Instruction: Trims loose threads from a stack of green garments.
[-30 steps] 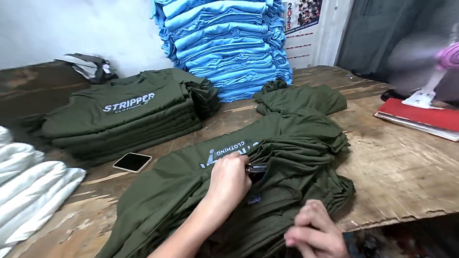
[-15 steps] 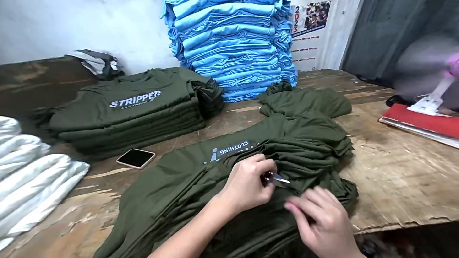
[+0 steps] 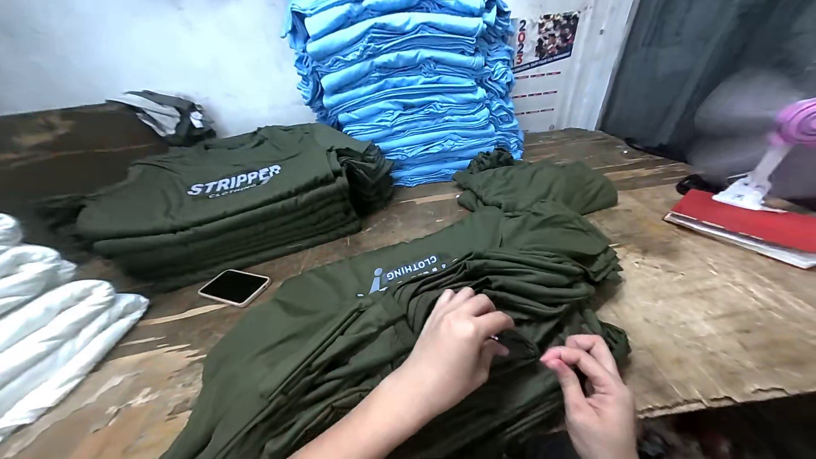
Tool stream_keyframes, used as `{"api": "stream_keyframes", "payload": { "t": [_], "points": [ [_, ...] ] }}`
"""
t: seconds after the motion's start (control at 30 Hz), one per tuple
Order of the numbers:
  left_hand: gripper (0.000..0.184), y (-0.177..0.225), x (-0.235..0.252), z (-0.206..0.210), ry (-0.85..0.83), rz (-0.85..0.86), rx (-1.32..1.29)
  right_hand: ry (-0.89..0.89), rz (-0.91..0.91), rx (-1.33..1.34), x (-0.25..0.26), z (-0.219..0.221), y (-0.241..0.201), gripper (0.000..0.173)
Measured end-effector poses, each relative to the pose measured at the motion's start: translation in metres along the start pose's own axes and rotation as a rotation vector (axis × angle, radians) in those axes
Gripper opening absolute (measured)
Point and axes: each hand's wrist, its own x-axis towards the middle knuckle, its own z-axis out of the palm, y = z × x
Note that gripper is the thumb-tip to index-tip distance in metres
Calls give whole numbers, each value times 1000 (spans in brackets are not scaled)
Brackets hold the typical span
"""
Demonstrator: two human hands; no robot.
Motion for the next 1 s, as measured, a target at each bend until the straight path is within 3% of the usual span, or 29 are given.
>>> {"api": "stream_keyframes", "payload": {
  "t": [0.13, 0.23, 0.33, 0.37, 0.43, 0.5, 0.57, 0.6, 0.63, 0.7, 0.77, 0.83, 0.93, 1.0],
  "points": [
    [12, 7, 8, 17, -19, 86, 28, 47, -45, 43, -3, 9, 2, 13],
    [13, 11, 7, 11, -81, -42, -13, -67, -158, 71, -4, -5, 4, 14],
    [53, 12, 18, -11, -525, -399, -289, -184, -420, -38, -13, -21, 15, 32],
    [62, 10, 24, -14, -556, -455, -361, -186, -485, -128, -16, -19, 16, 37],
    [57, 8, 35, -17, -456, -494, -298, -218, -470, -370, -20, -3, 11, 33],
    [54, 5, 44, -12, -240, -495, -42, -230, -437, -476, -22, 17, 8, 23],
    [49, -11, 47, -1, 34, -348, 195, -261, -328, -384, -19, 14, -10, 24],
    [41, -23, 46, 4, 123, -244, 255, -361, -230, -349, -15, 4, -27, 24],
    [31, -35, 42, 7, 153, -132, 272, -514, -126, -330, -10, -9, -43, 22],
    [22, -48, 32, 11, 41, -3, 215, -891, -7, -338, -2, -35, -56, 17],
    [16, -44, 28, 9, -76, -65, 115, -1092, 55, -384, 4, -47, -57, 17],
    [14, -35, 30, 2, -140, -212, -3, -842, 88, -403, 3, -44, -54, 23],
    [17, -28, 34, -1, -95, -316, -71, -316, -164, -529, 11, -14, -24, 23],
    [18, -28, 31, 3, -66, -287, -62, -221, -322, -601, 19, 0, 5, 25]
  ]
}}
